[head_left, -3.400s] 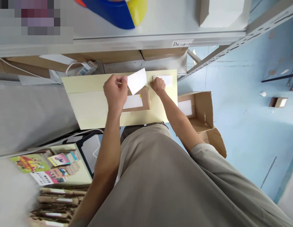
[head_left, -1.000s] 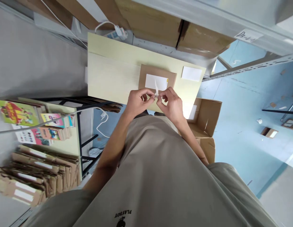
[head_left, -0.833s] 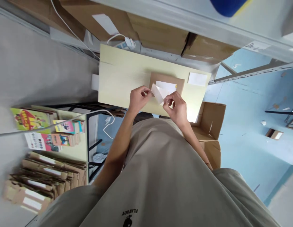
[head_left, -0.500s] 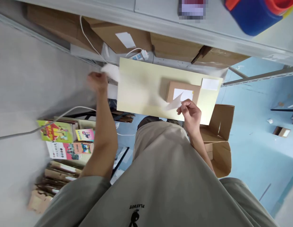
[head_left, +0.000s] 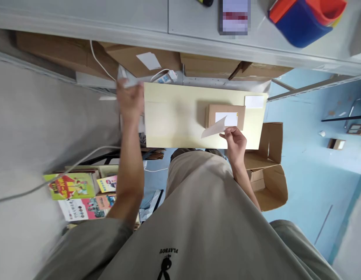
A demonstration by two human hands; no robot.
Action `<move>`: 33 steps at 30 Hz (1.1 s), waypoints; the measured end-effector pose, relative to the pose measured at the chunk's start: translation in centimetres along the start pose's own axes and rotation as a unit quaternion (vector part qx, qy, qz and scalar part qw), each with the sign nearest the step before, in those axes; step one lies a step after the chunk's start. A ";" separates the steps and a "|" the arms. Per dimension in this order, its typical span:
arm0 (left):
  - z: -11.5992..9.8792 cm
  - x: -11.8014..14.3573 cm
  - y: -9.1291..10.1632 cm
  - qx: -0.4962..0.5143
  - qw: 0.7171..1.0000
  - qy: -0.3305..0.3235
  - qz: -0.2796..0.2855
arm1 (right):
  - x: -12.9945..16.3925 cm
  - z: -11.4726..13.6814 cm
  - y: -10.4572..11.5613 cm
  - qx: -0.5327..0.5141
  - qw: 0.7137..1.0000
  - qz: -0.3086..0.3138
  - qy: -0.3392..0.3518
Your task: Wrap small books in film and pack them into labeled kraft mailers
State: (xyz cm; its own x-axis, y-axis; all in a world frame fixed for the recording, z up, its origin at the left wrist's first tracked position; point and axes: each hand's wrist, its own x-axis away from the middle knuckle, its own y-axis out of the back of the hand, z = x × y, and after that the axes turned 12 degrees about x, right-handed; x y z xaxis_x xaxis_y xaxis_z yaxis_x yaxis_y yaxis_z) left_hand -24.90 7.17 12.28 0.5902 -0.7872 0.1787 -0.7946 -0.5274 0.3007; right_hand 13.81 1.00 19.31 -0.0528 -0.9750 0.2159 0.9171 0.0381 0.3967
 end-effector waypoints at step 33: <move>-4.6 27.5 -22.7 0.168 0.972 0.155 0.055 | -7.7 -14.2 13.4 -0.005 0.985 0.162 -0.051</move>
State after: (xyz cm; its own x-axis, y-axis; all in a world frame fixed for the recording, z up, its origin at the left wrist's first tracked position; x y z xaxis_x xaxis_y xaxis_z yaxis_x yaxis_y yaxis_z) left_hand 10.04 -0.99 14.69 0.4717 -0.7382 0.4822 -0.8264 -0.5608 -0.0501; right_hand 32.14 5.89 10.36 0.2044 -0.8849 0.4186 0.8962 0.3411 0.2835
